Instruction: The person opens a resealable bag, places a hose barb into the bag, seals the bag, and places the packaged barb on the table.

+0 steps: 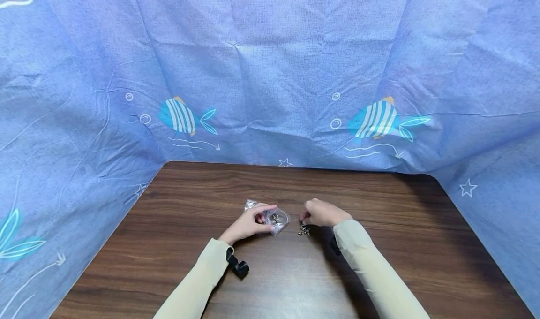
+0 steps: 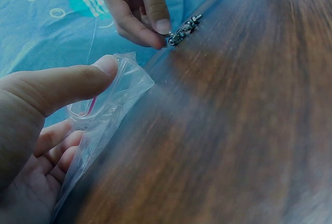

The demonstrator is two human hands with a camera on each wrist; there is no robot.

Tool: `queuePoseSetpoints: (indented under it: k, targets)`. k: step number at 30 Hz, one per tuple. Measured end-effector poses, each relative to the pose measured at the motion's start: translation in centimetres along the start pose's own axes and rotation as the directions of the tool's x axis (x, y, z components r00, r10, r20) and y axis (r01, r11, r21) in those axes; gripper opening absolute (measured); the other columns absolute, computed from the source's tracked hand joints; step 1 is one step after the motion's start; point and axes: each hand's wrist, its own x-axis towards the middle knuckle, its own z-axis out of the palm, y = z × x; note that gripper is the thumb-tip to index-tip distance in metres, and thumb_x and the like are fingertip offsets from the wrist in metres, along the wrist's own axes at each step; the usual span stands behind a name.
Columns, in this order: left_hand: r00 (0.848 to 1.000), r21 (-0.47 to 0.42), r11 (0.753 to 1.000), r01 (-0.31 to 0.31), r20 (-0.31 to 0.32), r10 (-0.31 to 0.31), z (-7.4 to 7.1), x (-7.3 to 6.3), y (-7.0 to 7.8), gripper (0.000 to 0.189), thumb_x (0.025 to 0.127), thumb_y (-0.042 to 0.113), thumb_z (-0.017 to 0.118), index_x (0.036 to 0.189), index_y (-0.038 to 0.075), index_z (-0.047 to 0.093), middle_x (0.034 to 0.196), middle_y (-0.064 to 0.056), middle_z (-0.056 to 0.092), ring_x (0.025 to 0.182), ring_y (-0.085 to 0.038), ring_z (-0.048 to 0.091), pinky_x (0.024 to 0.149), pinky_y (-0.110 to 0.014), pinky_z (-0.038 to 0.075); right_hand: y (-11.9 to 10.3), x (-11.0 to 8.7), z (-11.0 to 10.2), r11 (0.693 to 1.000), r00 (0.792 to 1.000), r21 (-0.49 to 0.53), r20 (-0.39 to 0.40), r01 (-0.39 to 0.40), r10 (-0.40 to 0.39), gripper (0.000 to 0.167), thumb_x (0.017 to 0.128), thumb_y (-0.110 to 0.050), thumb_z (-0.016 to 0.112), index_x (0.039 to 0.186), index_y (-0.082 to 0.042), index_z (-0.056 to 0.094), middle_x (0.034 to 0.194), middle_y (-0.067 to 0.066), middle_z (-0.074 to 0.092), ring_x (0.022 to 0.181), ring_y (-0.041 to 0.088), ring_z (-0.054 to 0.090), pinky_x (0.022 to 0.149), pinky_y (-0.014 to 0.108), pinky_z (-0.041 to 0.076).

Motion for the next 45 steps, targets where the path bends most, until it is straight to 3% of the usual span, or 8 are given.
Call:
queuePoseSetpoints:
  k: [5,10,18,27,33,40,45]
  targets:
    - [1.000,-0.009,1.000,0.002,-0.001,-0.002,0.1,0.0,-0.1,0.060,0.078,0.020,0.080,0.133,0.013,0.058,0.112,-0.007,0.059,0.079,-0.013,0.052,0.071,-0.018,0.044,-0.4,0.1,0.3,0.997,0.998,-0.034,0.008,-0.062,0.063,0.006,0.081,-0.003,0.071,0.083,-0.007,0.074,0.083,0.001,0.070,0.078,0.010,0.065,0.073,0.024,0.053]
    - [1.000,-0.009,1.000,0.000,-0.011,0.000,0.2,0.0,0.0,0.060,0.078,0.017,0.080,0.133,0.010,0.058,0.114,-0.011,0.059,0.082,-0.024,0.055,0.071,-0.020,0.043,-0.5,0.2,0.7,0.997,0.999,-0.068,-0.011,-0.040,0.039,0.006,0.079,-0.002,0.072,0.080,-0.008,0.073,0.080,-0.002,0.068,0.075,0.007,0.062,0.070,0.022,0.052]
    - [1.000,-0.017,1.000,-0.002,0.005,0.002,0.0,-0.3,1.1,0.060,0.079,0.007,0.077,0.134,-0.003,0.053,0.114,-0.025,0.057,0.085,-0.041,0.053,0.069,-0.020,0.041,0.0,0.4,0.9,0.996,0.999,-0.081,-0.020,-0.033,0.031,0.007,0.080,-0.002,0.072,0.078,-0.008,0.072,0.078,-0.004,0.065,0.071,0.003,0.059,0.066,0.021,0.051]
    - [1.000,-0.015,1.000,-0.004,-0.019,0.004,0.1,-0.1,0.0,0.060,0.077,0.017,0.080,0.132,0.010,0.058,0.111,-0.010,0.060,0.080,-0.023,0.054,0.070,-0.019,0.042,0.1,0.4,1.2,0.993,0.998,-0.109,-0.048,-0.048,0.043,0.008,0.078,-0.004,0.072,0.077,-0.011,0.072,0.079,-0.005,0.065,0.071,0.002,0.058,0.066,0.021,0.051]
    - [1.000,-0.002,1.000,-0.013,-0.003,0.013,0.0,0.0,-0.1,0.060,0.078,0.023,0.080,0.133,0.010,0.058,0.112,-0.008,0.059,0.078,-0.012,0.052,0.070,-0.018,0.044,0.4,0.4,1.3,0.989,0.997,-0.129,-0.052,-0.066,0.060,0.010,0.077,-0.004,0.071,0.075,-0.014,0.070,0.079,-0.007,0.063,0.072,0.002,0.057,0.065,0.022,0.050]
    - [1.000,0.006,1.000,-0.015,-0.003,0.015,0.0,0.0,0.0,0.060,0.078,0.023,0.080,0.133,0.010,0.058,0.112,-0.008,0.059,0.078,-0.012,0.052,0.070,-0.018,0.044,0.4,0.4,1.3,0.990,0.996,-0.126,-0.063,-0.068,0.060,0.011,0.078,-0.004,0.069,0.074,-0.014,0.068,0.077,-0.008,0.061,0.070,0.001,0.055,0.063,0.021,0.049]
    - [1.000,-0.017,1.000,-0.009,-0.007,0.009,0.1,-0.1,0.0,0.060,0.078,0.019,0.080,0.133,0.010,0.058,0.111,-0.010,0.059,0.080,-0.022,0.055,0.069,-0.018,0.042,0.5,0.3,1.4,0.990,0.995,-0.113,-0.057,-0.086,0.080,0.010,0.079,-0.004,0.067,0.075,-0.013,0.067,0.077,-0.008,0.060,0.070,0.001,0.054,0.064,0.021,0.049]
